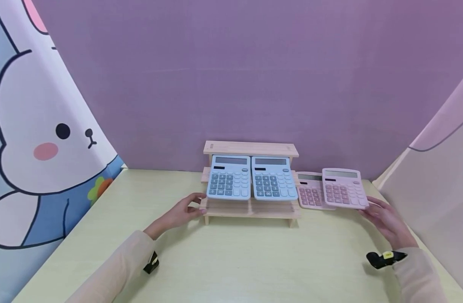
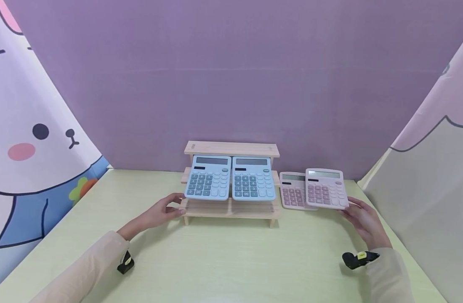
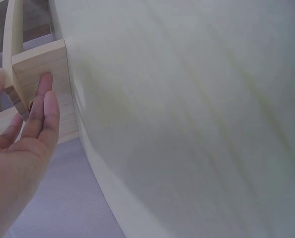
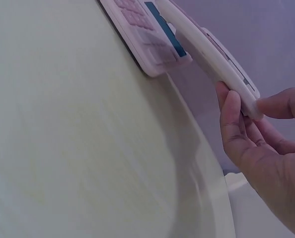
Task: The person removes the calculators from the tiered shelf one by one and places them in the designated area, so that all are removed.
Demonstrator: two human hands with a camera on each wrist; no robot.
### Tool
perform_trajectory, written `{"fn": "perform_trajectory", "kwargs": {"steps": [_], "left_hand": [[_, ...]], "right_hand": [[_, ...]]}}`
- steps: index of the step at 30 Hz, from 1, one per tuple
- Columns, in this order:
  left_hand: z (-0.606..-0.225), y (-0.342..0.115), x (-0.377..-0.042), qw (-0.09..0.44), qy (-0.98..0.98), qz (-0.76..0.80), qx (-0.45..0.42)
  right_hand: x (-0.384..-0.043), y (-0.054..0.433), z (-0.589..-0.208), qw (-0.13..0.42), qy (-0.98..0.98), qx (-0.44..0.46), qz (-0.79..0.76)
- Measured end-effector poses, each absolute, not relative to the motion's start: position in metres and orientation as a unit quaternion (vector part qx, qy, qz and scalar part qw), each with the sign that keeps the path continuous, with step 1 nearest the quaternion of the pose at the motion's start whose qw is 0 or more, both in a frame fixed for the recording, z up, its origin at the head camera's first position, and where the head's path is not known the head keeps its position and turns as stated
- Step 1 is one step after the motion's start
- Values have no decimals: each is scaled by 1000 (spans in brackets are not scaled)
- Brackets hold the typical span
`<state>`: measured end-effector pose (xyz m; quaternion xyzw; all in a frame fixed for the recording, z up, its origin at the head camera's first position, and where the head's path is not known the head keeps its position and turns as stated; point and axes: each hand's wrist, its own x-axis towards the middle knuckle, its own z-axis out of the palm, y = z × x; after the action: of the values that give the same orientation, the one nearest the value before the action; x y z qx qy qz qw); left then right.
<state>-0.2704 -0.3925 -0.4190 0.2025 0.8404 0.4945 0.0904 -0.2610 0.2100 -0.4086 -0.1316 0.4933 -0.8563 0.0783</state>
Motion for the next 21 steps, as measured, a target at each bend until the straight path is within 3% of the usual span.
{"fn": "perform_trajectory", "kwargs": {"steps": [21], "left_hand": [[-424, -392, -276, 89, 839, 496, 204]], "right_hand": [[-260, 239, -409, 82, 526, -47, -845]]}}
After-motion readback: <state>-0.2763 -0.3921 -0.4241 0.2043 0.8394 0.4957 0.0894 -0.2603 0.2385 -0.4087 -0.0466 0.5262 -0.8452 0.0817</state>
